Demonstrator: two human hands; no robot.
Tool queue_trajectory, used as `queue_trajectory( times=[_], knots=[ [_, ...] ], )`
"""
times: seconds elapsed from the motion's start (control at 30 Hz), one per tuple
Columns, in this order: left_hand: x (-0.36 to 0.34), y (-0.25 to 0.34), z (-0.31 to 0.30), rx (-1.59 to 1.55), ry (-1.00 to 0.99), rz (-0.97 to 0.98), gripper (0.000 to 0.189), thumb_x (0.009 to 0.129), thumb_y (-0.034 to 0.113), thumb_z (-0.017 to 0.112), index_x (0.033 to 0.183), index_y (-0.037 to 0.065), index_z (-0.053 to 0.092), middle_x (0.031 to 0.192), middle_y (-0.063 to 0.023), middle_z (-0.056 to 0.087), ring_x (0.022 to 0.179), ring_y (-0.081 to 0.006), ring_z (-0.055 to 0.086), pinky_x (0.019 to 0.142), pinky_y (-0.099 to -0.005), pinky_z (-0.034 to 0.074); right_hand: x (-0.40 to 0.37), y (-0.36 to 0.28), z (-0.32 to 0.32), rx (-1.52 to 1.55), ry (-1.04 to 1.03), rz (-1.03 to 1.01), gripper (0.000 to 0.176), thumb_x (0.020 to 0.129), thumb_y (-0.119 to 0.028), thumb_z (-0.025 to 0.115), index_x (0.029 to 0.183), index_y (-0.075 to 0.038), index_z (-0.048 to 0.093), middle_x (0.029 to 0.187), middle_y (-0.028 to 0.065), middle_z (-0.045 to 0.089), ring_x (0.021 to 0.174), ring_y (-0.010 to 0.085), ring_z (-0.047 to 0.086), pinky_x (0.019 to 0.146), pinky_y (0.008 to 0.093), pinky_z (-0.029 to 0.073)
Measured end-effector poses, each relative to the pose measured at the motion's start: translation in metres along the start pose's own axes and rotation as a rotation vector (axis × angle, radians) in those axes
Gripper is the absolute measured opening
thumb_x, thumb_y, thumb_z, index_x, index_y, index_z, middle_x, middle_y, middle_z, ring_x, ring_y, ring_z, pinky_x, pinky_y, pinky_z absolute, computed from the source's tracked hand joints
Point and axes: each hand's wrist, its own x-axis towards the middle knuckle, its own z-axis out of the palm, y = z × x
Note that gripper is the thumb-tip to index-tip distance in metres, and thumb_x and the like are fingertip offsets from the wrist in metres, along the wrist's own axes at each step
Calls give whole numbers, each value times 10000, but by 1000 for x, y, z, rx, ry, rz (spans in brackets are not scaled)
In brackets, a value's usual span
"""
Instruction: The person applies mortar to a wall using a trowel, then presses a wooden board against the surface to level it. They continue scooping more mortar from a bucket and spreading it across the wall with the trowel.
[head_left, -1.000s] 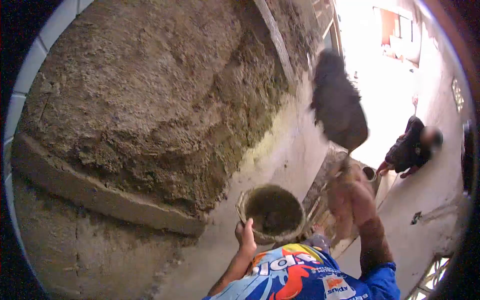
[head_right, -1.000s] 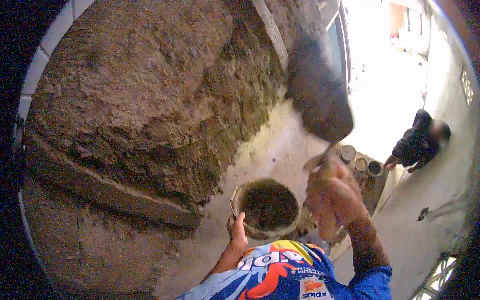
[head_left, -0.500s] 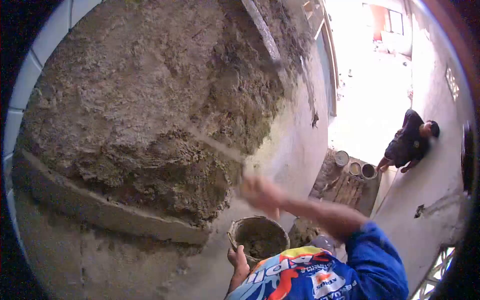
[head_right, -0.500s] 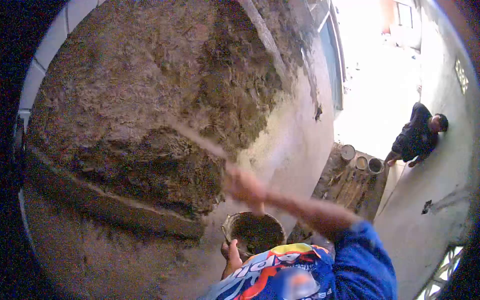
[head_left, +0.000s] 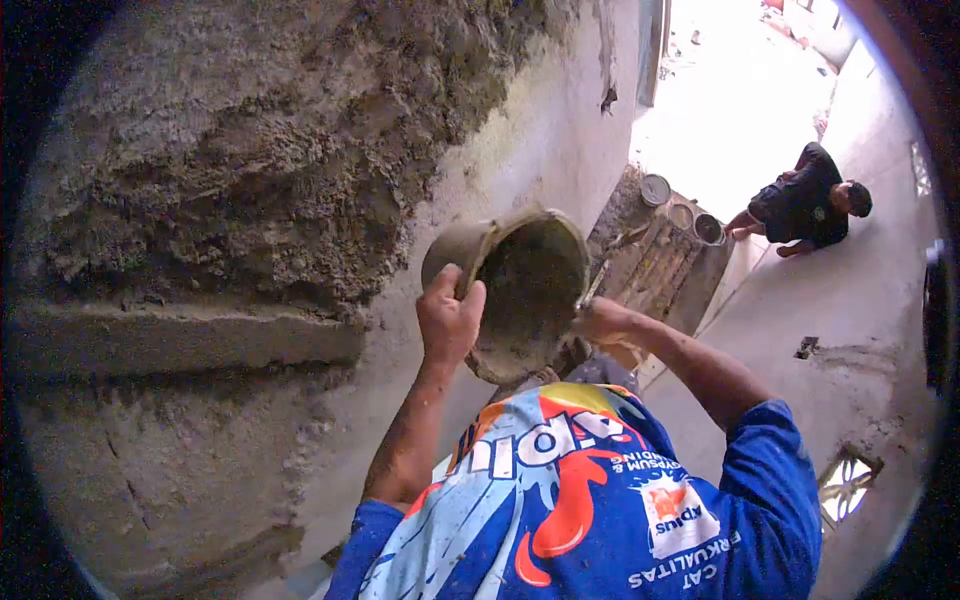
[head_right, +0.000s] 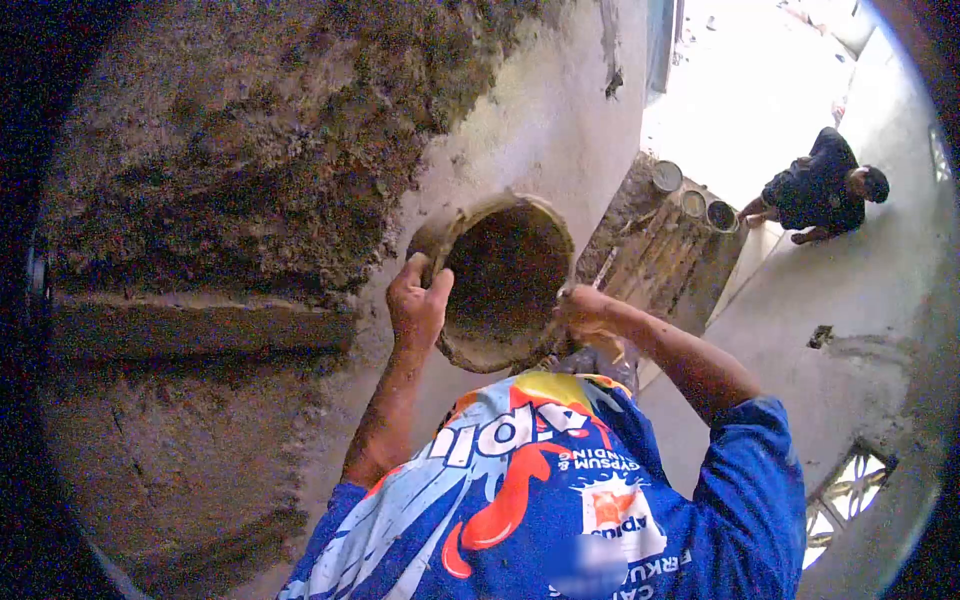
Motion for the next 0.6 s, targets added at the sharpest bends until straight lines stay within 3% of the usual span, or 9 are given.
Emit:
queue_trajectory(
  times=[0.07, 0.1, 0.2, 0.23, 0.27, 0.33, 0.47, 0.53, 0.6],
  knots=[
    [9, 27, 0, -59, -97, 58, 113, 738, 62, 599, 825, 0, 563, 760, -57, 574, 716, -135, 527, 677, -279, 431, 2, -1, 13, 138, -149, -91, 130, 790, -161, 522, 839, -48, 563, 570, 22, 502, 496, 143, 486, 459, 303, 428],
    [15, 41, -2, -29, -148, 141, 101, 740, 58, 604, 807, 5, 551, 749, -43, 561, 708, -109, 510, 665, -264, 425, -1, -2, 16, 315, -129, -166, 185, 780, -215, 537, 696, -51, 520, 554, 33, 503, 485, 156, 512, 391, 299, 401],
    [26, 79, -8, 108, -244, 213, 102, 746, 40, 608, 760, 22, 508, 729, 2, 520, 676, -65, 461, 617, -241, 403, -31, -25, 10, 570, -231, -110, 145, 806, -207, 542, 752, -90, 477, 560, 12, 463, 458, 122, 470, 395, 273, 393],
    [28, 87, -4, -74, -192, 216, 113, 754, 35, 599, 727, 27, 490, 677, 19, 490, 638, -50, 434, 567, -232, 378, -51, -50, -4, 754, -407, -82, 141, 821, -181, 539, 770, -101, 434, 562, 4, 433, 439, 99, 442, 391, 255, 382],
    [29, 91, -1, -254, -140, 218, 137, 761, 31, 591, 695, 32, 471, 625, 36, 459, 601, -35, 407, 516, -223, 353, -54, -51, -2, 771, -410, -95, 141, 821, -181, 539, 770, -101, 434, 562, 4, 433, 439, 99, 442, 391, 255, 382],
    [31, 91, -6, -149, -205, 187, 114, 767, 12, 588, 720, 41, 489, 665, 48, 456, 616, -23, 405, 528, -204, 344, -56, -51, 0, 1025, -660, -163, 176, 818, -187, 549, 750, -79, 429, 573, 15, 459, 438, 109, 459, 386, 259, 385],
    [29, 72, 2, -290, -30, 42, 72, 784, 51, 590, 780, 45, 518, 688, 34, 464, 631, -34, 416, 550, -206, 351, -76, -77, -12, 884, -561, -271, 226, 799, -214, 593, 772, -69, 422, 582, 17, 464, 433, 108, 460, 376, 256, 391],
    [25, 65, 25, -342, 11, -50, 69, 798, 81, 590, 818, 42, 536, 718, 19, 492, 651, -52, 438, 571, -221, 372, -79, -79, -12, 795, -330, -440, 217, 789, -205, 598, 779, -81, 420, 563, 10, 447, 418, 105, 443, 366, 254, 386],
    [24, 57, 31, -240, 287, 4, 191, 832, 171, 574, 936, 11, 560, 846, -39, 552, 757, -123, 504, 674, -279, 416, -97, -89, -24, 1051, -481, -249, 221, 779, -204, 604, 787, -92, 414, 564, 2, 437, 415, 99, 432, 364, 251, 383]
  ],
)
